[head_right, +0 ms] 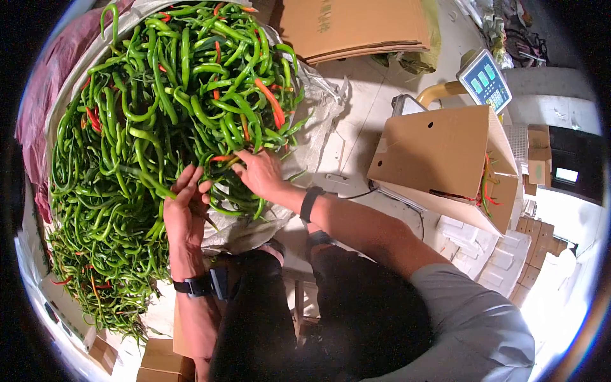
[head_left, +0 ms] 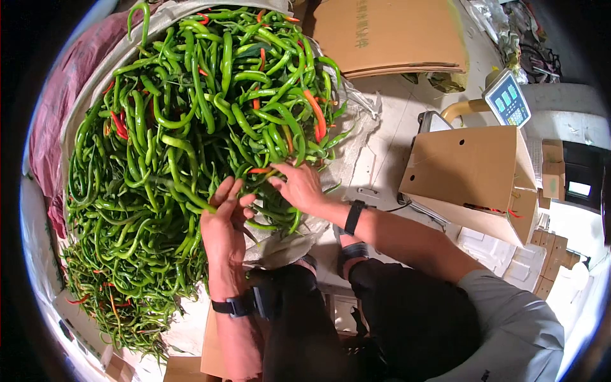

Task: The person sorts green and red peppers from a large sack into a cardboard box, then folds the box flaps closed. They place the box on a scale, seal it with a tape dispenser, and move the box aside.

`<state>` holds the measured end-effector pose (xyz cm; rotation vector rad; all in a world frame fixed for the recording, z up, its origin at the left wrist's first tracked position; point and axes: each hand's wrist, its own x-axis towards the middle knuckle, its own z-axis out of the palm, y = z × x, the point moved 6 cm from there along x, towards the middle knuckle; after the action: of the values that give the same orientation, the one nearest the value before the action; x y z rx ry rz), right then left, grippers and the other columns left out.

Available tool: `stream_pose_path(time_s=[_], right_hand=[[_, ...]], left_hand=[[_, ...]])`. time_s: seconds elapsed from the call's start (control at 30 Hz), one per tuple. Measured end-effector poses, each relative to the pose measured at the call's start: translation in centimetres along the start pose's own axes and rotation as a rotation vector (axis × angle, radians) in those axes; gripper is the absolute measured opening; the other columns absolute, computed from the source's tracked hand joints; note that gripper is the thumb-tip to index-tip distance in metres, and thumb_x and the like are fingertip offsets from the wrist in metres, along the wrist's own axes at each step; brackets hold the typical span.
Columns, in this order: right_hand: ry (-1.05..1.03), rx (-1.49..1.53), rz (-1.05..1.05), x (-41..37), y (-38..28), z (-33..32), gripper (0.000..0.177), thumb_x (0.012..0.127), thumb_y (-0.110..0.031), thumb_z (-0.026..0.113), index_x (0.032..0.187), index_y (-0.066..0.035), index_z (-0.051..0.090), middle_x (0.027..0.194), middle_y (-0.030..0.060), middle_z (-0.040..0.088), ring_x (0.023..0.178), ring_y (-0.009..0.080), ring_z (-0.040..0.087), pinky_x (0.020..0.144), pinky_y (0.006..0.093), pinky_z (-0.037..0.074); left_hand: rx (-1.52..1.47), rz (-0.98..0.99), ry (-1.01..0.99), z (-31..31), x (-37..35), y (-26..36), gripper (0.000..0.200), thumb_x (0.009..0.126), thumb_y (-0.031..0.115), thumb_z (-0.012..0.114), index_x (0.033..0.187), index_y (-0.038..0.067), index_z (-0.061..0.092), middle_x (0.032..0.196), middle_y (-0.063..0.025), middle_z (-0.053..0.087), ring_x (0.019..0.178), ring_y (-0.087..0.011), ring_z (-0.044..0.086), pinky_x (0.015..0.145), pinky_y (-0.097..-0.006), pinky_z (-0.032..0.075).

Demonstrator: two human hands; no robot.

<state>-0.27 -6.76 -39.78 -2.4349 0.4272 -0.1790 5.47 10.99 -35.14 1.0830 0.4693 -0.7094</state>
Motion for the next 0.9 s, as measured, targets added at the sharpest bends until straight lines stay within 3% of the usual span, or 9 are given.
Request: stream_pose_path(time_s=[0.1,0.23,0.3,0.47,0.53,0.6,0.67,0.73,0.9], right_hand=[[0.018,-0.022,-0.046,-0.3,-0.6,0.0,0.033,0.080,-0.014,0.068,0.112,-0.008,0.068,0.089,0.0178,0.069,0.080,0.0368,0.067,0.072,0.0492,0.053],[-0.234,-0.167,-0.011,0.9,0.1,0.6,0.024,0.082,-0.014,0.063,0.105,-0.007,0.066,0.076,0.0161,0.068,0.071,0.0369,0.068,0.067,0.0508,0.053],[-0.254,-0.252,-0.113,1.1,-0.3,0.7,0.019,0.084,-0.017,0.062,0.100,-0.007,0.063,0.076,0.0160,0.067,0.068,0.0356,0.068,0.065,0.0515,0.053],[-0.105,-0.119,-0.283,-0.6,-1.5,-1.3,0.021,0.085,-0.021,0.064,0.103,-0.010,0.065,0.086,0.0127,0.064,0.076,0.0322,0.067,0.065,0.0453,0.052],[0.096,0.010,-0.291,-1.3,-1.4,-3.6,0.030,0.079,-0.017,0.072,0.107,-0.007,0.069,0.086,0.0143,0.062,0.084,0.0306,0.065,0.064,0.0430,0.052],[-0.031,0.031,-0.146,-1.4,-1.6,-5.4,0.026,0.082,-0.014,0.072,0.106,-0.004,0.070,0.092,0.0142,0.060,0.091,0.0243,0.062,0.067,0.0396,0.050],[0.104,0.429,-0.075,-1.0,-0.3,-6.8,0.019,0.088,-0.020,0.070,0.100,-0.007,0.072,0.085,0.0118,0.063,0.077,0.0207,0.063,0.061,0.0366,0.049],[-0.129,0.581,0.212,-1.0,0.2,-7.9,0.020,0.091,-0.022,0.068,0.098,-0.004,0.071,0.080,0.0080,0.066,0.066,0.0147,0.059,0.056,0.0312,0.045],[-0.404,1.012,0.617,-1.1,-1.5,-9.0,0.024,0.094,-0.021,0.065,0.100,0.002,0.068,0.090,0.0090,0.070,0.062,0.0100,0.059,0.046,0.0219,0.036]], left_hand=[[0.358,0.003,-0.083,1.6,3.6,0.5,0.055,0.098,0.005,0.049,0.148,-0.007,0.032,0.120,-0.0189,0.064,0.067,-0.0142,0.062,0.050,-0.0251,0.045],[0.694,0.017,-0.116,2.9,8.0,0.6,0.049,0.096,0.013,0.061,0.138,-0.007,0.047,0.092,-0.0109,0.070,0.056,-0.0095,0.054,0.045,-0.0247,0.040],[0.895,0.231,-0.047,2.3,9.8,0.3,0.038,0.091,0.014,0.070,0.123,-0.005,0.060,0.083,-0.0068,0.069,0.059,-0.0068,0.052,0.049,-0.0244,0.040],[0.778,0.336,0.087,1.4,9.7,-0.7,0.023,0.088,0.014,0.075,0.102,-0.002,0.067,0.078,-0.0006,0.066,0.061,-0.0049,0.051,0.053,-0.0233,0.039],[0.470,0.183,0.021,1.0,8.4,0.1,0.014,0.089,0.014,0.074,0.092,0.003,0.066,0.074,0.0023,0.063,0.058,-0.0043,0.048,0.051,-0.0222,0.037],[0.438,0.152,-0.036,0.9,6.0,1.6,0.013,0.090,0.015,0.072,0.084,0.007,0.063,0.069,0.0052,0.057,0.054,-0.0040,0.043,0.048,-0.0210,0.033],[0.364,0.209,0.115,0.3,3.2,3.1,0.011,0.090,0.014,0.071,0.091,0.004,0.067,0.067,0.0054,0.054,0.054,-0.0039,0.043,0.048,-0.0209,0.031],[0.317,0.307,0.143,-1.3,1.8,4.1,0.013,0.091,0.015,0.070,0.097,0.004,0.066,0.069,0.0041,0.055,0.053,-0.0024,0.041,0.046,-0.0195,0.028],[0.180,0.505,0.183,-2.9,-1.9,5.4,0.016,0.097,0.021,0.065,0.102,0.006,0.062,0.095,-0.0033,0.069,0.066,-0.0018,0.045,0.056,-0.0157,0.033]])
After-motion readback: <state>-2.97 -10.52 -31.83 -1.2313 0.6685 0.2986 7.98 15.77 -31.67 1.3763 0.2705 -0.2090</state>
